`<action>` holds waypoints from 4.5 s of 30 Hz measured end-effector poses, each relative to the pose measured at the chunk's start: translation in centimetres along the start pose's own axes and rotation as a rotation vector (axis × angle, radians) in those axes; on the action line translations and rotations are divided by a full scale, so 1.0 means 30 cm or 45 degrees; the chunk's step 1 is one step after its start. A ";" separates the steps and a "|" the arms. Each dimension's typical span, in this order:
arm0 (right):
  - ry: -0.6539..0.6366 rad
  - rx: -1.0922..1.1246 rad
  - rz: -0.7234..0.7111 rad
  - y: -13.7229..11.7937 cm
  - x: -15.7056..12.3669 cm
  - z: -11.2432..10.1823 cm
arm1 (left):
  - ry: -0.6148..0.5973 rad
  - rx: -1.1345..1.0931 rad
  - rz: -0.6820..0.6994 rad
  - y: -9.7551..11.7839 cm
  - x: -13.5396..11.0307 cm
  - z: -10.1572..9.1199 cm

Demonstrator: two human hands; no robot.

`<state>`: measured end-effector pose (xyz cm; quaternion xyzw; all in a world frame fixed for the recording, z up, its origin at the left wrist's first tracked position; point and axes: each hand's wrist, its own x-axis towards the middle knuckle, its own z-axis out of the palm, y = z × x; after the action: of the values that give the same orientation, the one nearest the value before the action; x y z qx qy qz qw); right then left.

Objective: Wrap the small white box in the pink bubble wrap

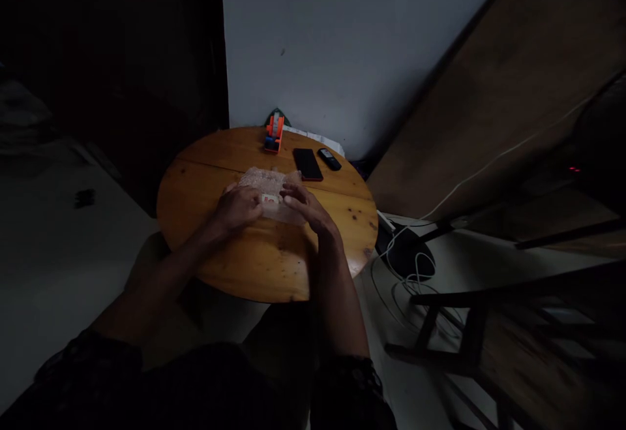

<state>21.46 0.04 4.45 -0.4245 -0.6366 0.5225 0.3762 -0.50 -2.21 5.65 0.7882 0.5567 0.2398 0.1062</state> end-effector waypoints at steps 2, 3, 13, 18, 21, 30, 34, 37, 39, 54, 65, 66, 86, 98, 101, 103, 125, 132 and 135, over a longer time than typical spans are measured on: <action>-0.026 -0.014 -0.003 0.007 0.002 -0.003 | -0.013 -0.001 -0.179 -0.003 0.048 0.000; -0.025 -0.029 -0.002 0.014 0.006 -0.002 | -0.029 -0.012 -0.249 -0.006 0.064 0.002; 0.299 0.038 0.084 0.107 0.074 0.041 | -0.019 -0.389 -0.318 -0.059 0.104 0.059; 0.361 0.079 0.184 0.117 0.076 0.041 | -0.057 -0.581 -0.227 -0.065 0.131 0.064; 0.372 0.068 0.212 0.116 0.072 0.035 | -0.068 -0.677 -0.183 -0.058 0.136 0.070; 0.467 -0.214 -0.007 0.112 0.071 0.031 | -0.044 -0.740 -0.216 -0.058 0.127 0.089; 0.420 -0.490 -0.034 0.099 0.061 0.038 | -0.054 -0.713 -0.187 -0.063 0.115 0.078; 0.478 -0.795 -0.086 0.059 0.037 0.055 | -0.043 -0.698 -0.207 -0.064 0.113 0.081; 0.539 -0.983 -0.233 0.024 0.018 0.075 | -0.044 -0.685 -0.226 -0.064 0.117 0.087; -0.063 -1.465 -0.357 -0.039 0.006 0.147 | 0.115 -0.561 -0.413 -0.106 0.052 0.032; -0.095 -1.660 -0.350 -0.053 0.004 0.188 | -0.071 -0.251 -0.778 -0.162 -0.061 -0.020; -0.087 -1.665 -0.353 -0.053 0.004 0.190 | -0.088 -0.225 -0.762 -0.159 -0.047 -0.012; 0.079 -1.062 -0.408 0.024 0.034 0.145 | -0.166 -1.077 -0.747 0.030 0.044 0.046; 0.612 -1.043 -0.081 0.001 -0.003 0.045 | -0.154 0.159 -0.092 0.053 0.047 0.062; 0.572 -1.066 0.163 0.013 -0.031 0.013 | -0.143 0.180 0.014 0.051 0.042 0.060; 0.494 -1.041 0.326 0.026 -0.043 0.002 | -0.122 0.142 0.069 0.044 0.039 0.063; 0.543 -0.401 0.030 0.060 0.066 0.142 | -0.173 -0.121 0.111 0.007 0.070 0.093; 0.475 -0.473 0.062 0.054 0.050 0.164 | -0.107 -0.344 0.072 -0.023 0.088 0.135; 0.396 -0.478 0.027 0.048 0.033 0.158 | -0.105 -0.508 -0.014 -0.031 0.086 0.133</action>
<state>16.95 -0.53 2.27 -0.5690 -0.6525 0.3272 0.3787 1.40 0.91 2.48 0.7576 0.4976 0.3123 0.2844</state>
